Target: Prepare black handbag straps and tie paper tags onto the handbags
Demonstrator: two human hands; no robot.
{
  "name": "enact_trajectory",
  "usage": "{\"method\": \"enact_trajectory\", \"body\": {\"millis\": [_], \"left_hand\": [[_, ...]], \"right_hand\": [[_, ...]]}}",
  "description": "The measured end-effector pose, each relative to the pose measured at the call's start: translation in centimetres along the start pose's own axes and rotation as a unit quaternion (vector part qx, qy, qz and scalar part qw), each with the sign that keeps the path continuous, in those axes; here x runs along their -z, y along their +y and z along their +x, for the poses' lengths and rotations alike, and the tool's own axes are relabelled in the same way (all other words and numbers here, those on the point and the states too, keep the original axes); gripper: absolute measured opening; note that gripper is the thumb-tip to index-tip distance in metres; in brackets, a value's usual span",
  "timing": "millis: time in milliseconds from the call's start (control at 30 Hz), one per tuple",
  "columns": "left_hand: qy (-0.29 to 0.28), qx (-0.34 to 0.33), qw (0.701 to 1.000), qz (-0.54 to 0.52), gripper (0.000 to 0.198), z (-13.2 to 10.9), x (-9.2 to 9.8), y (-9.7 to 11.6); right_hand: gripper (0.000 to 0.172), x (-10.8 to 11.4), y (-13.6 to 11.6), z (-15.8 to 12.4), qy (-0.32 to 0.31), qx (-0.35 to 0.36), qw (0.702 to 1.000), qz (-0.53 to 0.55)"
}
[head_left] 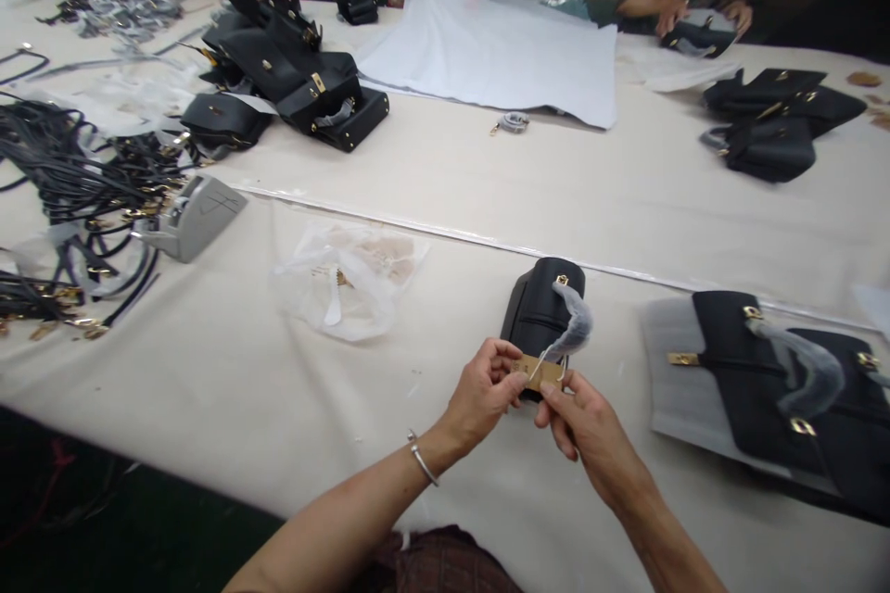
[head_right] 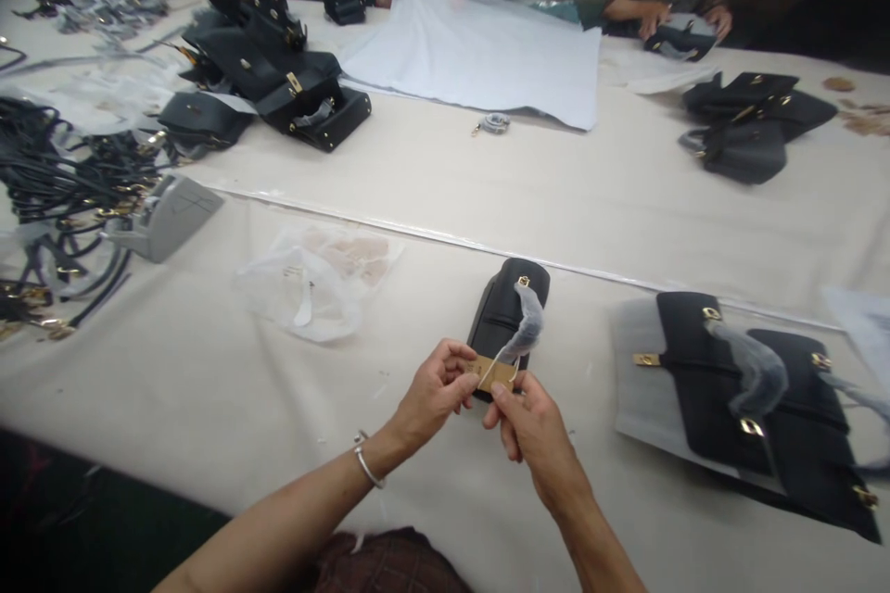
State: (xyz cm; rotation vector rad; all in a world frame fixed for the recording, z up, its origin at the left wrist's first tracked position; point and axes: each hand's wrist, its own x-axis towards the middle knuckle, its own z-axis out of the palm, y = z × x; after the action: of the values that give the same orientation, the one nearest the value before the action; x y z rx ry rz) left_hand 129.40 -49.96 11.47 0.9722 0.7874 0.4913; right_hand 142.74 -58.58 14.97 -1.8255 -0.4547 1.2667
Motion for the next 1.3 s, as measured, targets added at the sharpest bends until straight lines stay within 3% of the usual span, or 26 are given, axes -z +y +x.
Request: {"method": "enact_trajectory", "body": {"millis": [100, 167, 200, 267, 367, 500, 600, 700, 800, 867, 933, 1033, 1133, 1300], "left_hand": [[0.032, -0.018, 0.999, 0.028, 0.028, 0.6, 0.2, 0.3], [0.035, -0.009, 0.999, 0.033, 0.031, 0.4, 0.2, 0.3], [0.031, -0.003, 0.999, 0.037, 0.032, 0.2, 0.1, 0.3], [0.034, -0.019, 0.996, 0.077, 0.033, -0.2, 0.0, 0.2], [0.066, -0.146, 0.961, 0.224, 0.033, -0.8, 0.2, 0.0], [0.078, -0.343, 0.866, 0.355, 0.039, -0.8, 1.2, -0.2], [0.091, -0.373, 0.857, 0.344, 0.040, -0.9, 1.8, 0.0], [0.139, -0.285, 0.919, 0.236, 0.030, -0.9, 1.5, 0.1], [0.171, -0.084, 0.981, 0.015, 0.029, -0.6, 0.7, 0.0], [0.167, 0.032, 0.977, -0.130, 0.036, -0.3, 0.2, -0.5], [0.154, 0.094, 0.959, -0.216, 0.042, -0.4, -0.1, -1.3], [0.128, 0.139, 0.955, -0.229, 0.046, -1.6, 0.2, -2.9], [0.103, 0.177, 0.959, -0.196, 0.047, -3.3, 0.7, -4.3], [0.046, 0.132, 0.985, -0.100, 0.037, -4.1, 0.9, -5.1]], "right_hand": [[0.040, 0.6, -0.2, -0.3, 0.111, 0.046, 0.992, -0.050], [0.031, 0.8, -0.6, -0.7, 0.193, 0.143, 0.963, -0.120], [0.026, 0.8, -0.8, -0.9, 0.205, 0.202, 0.942, -0.170], [0.026, 0.6, -1.2, -0.9, 0.149, 0.291, 0.902, -0.280], [0.034, 0.5, -1.1, -0.1, 0.045, 0.324, 0.856, -0.401], [0.026, 1.8, -0.7, 1.4, 0.076, 0.386, 0.802, -0.449], [0.025, 3.4, -0.8, 1.8, 0.105, 0.412, 0.776, -0.467], [0.025, 4.1, -1.2, 1.4, 0.147, 0.378, 0.808, -0.427], [0.031, 3.5, -1.6, 0.7, 0.177, 0.311, 0.870, -0.340], [0.037, 2.5, -1.8, 0.4, 0.187, 0.255, 0.903, -0.290], [0.041, 1.6, -2.0, 0.5, 0.200, 0.189, 0.929, -0.246], [0.043, 1.0, -2.3, 1.4, 0.237, 0.131, 0.937, -0.219], [0.040, 1.5, -2.3, 2.9, 0.250, 0.142, 0.929, -0.231], [0.038, 1.1, -1.5, 3.8, 0.225, 0.203, 0.925, -0.229]]}}
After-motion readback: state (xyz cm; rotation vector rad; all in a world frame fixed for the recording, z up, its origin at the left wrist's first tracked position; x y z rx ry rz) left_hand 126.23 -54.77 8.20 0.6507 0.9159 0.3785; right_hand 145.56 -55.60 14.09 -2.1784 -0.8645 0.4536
